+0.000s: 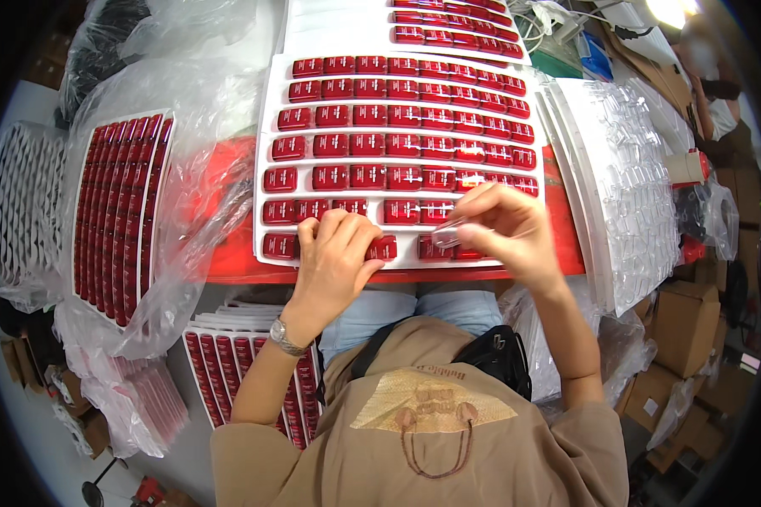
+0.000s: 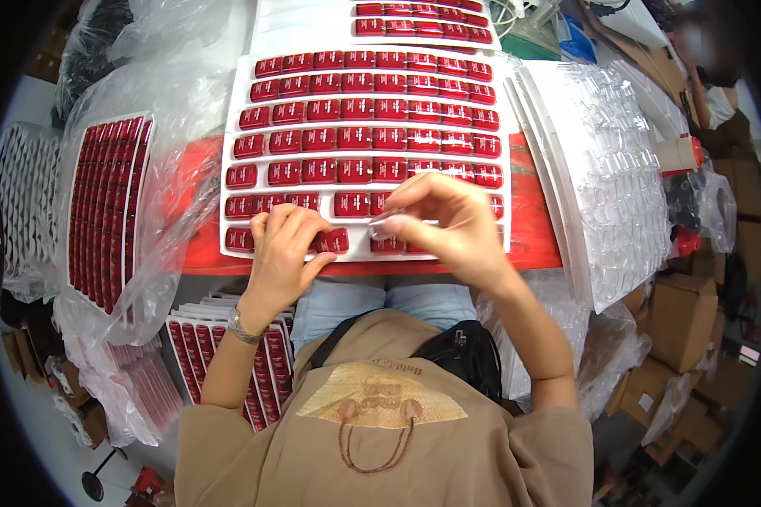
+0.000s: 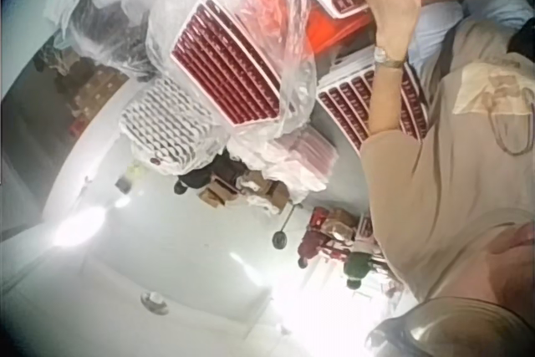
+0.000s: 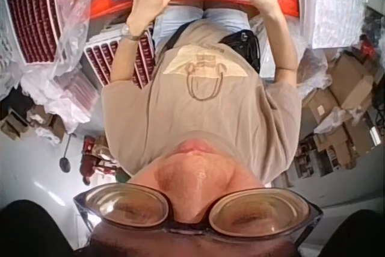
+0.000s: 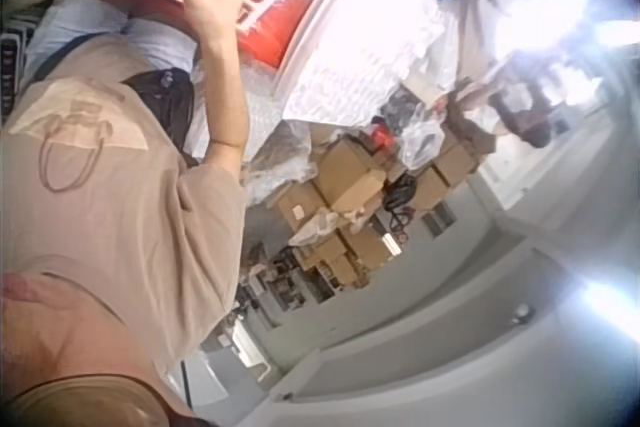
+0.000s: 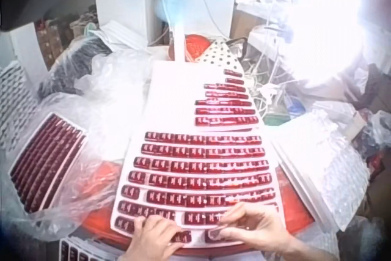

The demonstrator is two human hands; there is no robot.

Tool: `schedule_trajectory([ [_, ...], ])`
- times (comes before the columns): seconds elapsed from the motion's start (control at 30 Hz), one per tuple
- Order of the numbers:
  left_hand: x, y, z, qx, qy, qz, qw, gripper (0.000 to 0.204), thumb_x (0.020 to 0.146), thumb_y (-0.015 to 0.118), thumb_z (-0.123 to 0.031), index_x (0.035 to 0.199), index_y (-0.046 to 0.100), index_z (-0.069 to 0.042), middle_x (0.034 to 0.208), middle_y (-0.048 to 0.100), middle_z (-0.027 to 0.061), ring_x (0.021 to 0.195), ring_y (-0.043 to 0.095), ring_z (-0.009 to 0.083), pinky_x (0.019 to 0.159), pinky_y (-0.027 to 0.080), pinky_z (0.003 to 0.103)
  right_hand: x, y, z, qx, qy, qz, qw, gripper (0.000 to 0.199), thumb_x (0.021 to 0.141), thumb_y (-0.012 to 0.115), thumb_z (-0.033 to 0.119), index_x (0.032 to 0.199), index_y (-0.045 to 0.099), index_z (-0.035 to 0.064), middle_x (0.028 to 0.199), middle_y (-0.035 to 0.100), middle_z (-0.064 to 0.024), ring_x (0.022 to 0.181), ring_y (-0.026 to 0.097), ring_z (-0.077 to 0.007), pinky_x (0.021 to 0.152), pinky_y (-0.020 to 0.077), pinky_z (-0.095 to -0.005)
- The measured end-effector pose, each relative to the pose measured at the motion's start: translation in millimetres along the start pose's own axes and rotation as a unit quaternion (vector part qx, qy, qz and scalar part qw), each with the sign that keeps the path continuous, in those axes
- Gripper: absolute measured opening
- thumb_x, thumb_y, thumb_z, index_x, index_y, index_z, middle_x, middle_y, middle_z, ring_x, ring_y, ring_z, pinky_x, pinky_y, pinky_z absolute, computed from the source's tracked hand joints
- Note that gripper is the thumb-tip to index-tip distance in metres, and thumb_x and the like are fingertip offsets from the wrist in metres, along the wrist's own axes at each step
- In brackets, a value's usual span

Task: Sort and organize small red component housings into a white plastic tray and prepare a new tray.

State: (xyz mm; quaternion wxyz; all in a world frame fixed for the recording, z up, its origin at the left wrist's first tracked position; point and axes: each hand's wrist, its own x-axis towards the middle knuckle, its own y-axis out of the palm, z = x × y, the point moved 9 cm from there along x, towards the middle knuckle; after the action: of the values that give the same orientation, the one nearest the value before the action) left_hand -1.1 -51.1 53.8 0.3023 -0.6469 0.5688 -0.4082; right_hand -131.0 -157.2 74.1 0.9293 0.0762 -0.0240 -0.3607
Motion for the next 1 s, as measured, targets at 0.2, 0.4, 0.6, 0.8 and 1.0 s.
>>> schedule_trajectory([
  [0.2,-3,-11,-6,-0.127,0.015,-0.044,0.991,0.036,0.068,0.075,-0.019,0.101,0.063,-0.008,0.096,0.059,0.0020,0.095,0.050,0.0204,0.084,0.030,0.036,-12,17,-21,0.005,-0.009,-0.010,1.000,0.014,0.078,0.068,-0.006,0.087,0.058,-0.0030,0.092,0.059,-0.0083,0.081,0.058,-0.0085,0.067,0.0489,-0.0206],
  [0.4,-6,-11,-16,-0.023,0.023,-0.051,0.998,0.037,0.069,0.074,-0.018,0.104,0.064,-0.008,0.101,0.058,0.0018,0.100,0.048,0.0222,0.087,0.028,0.040,-10,17,32,-0.460,-0.193,0.037,0.866,0.039,0.066,0.082,0.015,0.100,0.067,0.0039,0.102,0.055,-0.0103,0.081,0.057,-0.0171,0.065,0.0480,-0.0269],
  [0.6,3,11,-25,0.025,0.073,-0.005,0.997,0.040,0.073,0.072,-0.017,0.110,0.062,-0.008,0.099,0.055,0.0034,0.098,0.050,0.0184,0.089,0.027,0.040,11,-224,77,-0.796,-0.062,-0.261,0.543,0.029,0.079,0.067,0.015,0.102,0.062,-0.0002,0.097,0.061,-0.0193,0.088,0.060,-0.0355,0.077,0.0482,-0.0421],
  [0.8,-5,-51,39,0.098,-0.066,-0.133,0.984,0.029,0.070,0.073,-0.018,0.097,0.067,-0.009,0.094,0.057,-0.0005,0.093,0.051,0.0180,0.082,0.030,0.039,37,-245,76,-0.813,-0.032,-0.219,0.539,0.025,0.074,0.069,0.014,0.095,0.063,0.0020,0.093,0.062,-0.0177,0.089,0.059,-0.0363,0.076,0.0477,-0.0435],
  [1.0,13,-25,35,0.035,0.003,-0.078,0.996,0.026,0.068,0.074,-0.014,0.092,0.065,-0.008,0.094,0.058,-0.0003,0.096,0.051,0.0188,0.086,0.031,0.039,38,-212,72,-0.477,-0.110,-0.267,0.830,0.025,0.091,0.059,0.020,0.109,0.064,0.0042,0.074,0.060,-0.0010,0.068,0.053,-0.0074,0.062,0.0436,-0.0215],
])
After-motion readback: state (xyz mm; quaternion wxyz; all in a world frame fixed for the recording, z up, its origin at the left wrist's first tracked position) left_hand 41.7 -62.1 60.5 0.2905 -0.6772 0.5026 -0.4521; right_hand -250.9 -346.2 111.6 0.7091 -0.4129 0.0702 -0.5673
